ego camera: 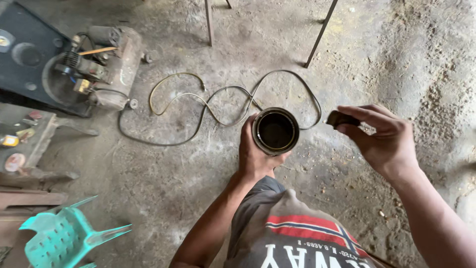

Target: The person sits on the floor and prepares a cloth by dipping it into a can of wood stain. They then stand and apply the stain to the top surface of a wooden cabinet using the cloth, spreading it evenly across the surface.

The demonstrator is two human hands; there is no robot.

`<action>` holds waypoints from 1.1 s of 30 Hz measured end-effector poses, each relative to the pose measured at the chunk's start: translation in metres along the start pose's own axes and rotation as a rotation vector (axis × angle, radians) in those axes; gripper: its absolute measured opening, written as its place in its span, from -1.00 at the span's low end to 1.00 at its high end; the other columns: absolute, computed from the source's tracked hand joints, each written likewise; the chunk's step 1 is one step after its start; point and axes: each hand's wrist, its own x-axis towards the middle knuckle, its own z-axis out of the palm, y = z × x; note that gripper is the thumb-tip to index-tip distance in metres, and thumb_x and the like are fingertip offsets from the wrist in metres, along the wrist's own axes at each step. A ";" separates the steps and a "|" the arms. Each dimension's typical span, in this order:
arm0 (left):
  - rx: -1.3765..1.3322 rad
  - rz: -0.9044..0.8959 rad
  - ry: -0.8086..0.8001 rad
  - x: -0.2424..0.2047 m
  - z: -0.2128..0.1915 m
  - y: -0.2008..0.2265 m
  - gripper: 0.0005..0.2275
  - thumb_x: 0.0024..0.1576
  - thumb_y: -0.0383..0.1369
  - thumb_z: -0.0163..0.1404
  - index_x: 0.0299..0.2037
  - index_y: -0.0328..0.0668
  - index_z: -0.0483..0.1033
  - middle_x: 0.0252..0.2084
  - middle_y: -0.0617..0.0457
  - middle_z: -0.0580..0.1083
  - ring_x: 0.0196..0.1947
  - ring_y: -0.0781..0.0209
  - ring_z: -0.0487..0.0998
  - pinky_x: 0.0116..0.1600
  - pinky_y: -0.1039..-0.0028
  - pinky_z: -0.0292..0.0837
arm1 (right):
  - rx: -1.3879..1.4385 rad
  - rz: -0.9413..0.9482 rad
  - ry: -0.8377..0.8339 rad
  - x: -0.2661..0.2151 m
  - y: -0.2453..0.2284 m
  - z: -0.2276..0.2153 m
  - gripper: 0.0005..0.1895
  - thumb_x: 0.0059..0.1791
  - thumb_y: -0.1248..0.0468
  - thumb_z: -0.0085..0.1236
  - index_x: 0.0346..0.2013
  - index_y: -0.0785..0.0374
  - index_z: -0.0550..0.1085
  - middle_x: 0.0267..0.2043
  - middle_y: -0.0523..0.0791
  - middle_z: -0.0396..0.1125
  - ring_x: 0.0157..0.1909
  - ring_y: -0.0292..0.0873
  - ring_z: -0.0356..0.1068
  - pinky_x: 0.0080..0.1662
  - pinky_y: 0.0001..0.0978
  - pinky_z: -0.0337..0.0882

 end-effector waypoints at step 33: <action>0.246 -0.015 0.214 0.415 0.282 -0.070 -0.03 -0.22 -0.34 0.43 0.37 -0.45 0.03 0.23 -0.34 0.29 0.26 -0.27 0.35 0.32 0.06 0.31 | -0.241 -1.017 -0.351 0.537 0.177 -0.051 -0.83 -0.16 0.29 0.31 -0.29 0.17 0.68 -0.34 -0.14 0.49 -0.21 -0.13 0.39 -0.13 -0.24 0.40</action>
